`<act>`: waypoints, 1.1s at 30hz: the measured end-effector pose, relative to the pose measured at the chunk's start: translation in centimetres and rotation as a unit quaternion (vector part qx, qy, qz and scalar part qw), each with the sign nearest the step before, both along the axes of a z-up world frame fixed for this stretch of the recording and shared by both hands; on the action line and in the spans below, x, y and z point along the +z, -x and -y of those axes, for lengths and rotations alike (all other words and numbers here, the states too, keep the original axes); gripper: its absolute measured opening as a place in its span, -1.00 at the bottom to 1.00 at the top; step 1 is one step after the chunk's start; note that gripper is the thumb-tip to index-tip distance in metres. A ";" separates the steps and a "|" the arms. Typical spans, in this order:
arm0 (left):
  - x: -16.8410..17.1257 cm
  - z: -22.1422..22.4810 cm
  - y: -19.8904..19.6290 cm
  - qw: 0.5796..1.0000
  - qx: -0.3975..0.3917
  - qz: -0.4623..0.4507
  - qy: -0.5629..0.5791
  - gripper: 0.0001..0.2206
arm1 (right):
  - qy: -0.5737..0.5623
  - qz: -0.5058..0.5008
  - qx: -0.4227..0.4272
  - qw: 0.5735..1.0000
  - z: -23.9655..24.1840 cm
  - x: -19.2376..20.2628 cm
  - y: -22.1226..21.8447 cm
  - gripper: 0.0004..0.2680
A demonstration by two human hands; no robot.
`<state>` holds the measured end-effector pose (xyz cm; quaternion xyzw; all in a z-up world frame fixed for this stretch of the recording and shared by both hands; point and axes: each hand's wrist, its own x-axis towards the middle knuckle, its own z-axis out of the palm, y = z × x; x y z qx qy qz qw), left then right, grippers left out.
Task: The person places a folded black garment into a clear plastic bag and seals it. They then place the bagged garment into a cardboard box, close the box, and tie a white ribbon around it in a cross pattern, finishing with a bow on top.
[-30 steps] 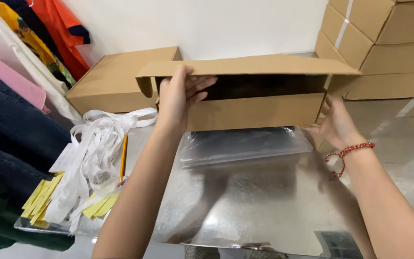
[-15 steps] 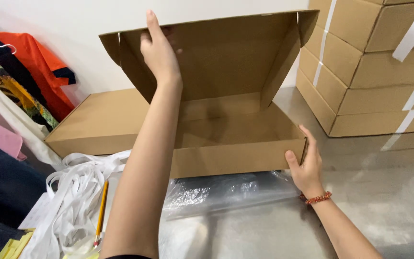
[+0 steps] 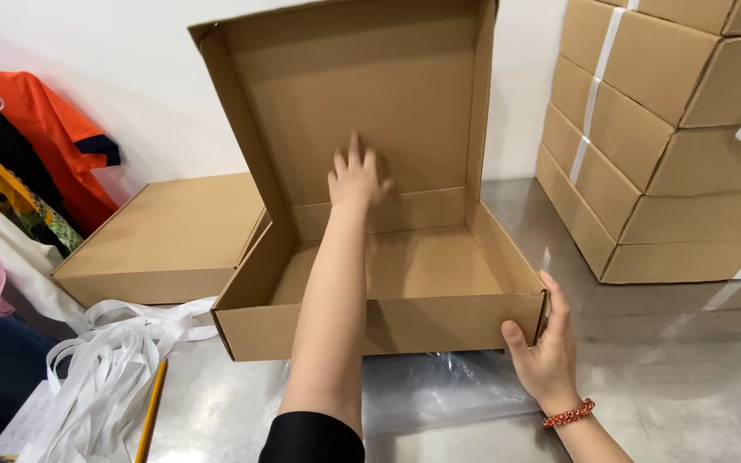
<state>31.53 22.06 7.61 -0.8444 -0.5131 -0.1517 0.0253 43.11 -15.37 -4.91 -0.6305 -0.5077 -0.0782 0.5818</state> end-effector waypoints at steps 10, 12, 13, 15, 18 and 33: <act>1.1 0.7 2.6 0.991 0.034 -0.086 0.097 -0.32 | 0.021 -0.036 0.012 0.999 0.1 0.8 0.3 -0.29; 1.9 1.5 3.2 0.986 0.012 -0.109 0.123 -0.38 | 0.026 -0.046 0.018 0.998 0.1 0.9 0.4 -0.30; 2.6 2.4 3.9 0.986 0.018 -0.110 0.122 -0.38 | 0.025 -0.047 0.023 0.998 -0.2 0.5 -0.1 -0.30; 3.4 4.2 5.8 0.989 -0.081 -0.084 0.094 -0.45 | 0.020 -0.014 0.015 1.000 -0.7 -0.7 -0.6 -0.28; 6.2 11.9 11.8 0.978 -0.199 0.051 -0.031 -0.58 | 0.056 0.002 0.002 0.998 -0.8 -1.1 -1.1 -0.25; -17.0 28.1 35.1 0.987 -0.029 0.156 0.017 -0.24 | 0.011 0.032 0.074 0.997 1.8 0.5 0.5 -0.37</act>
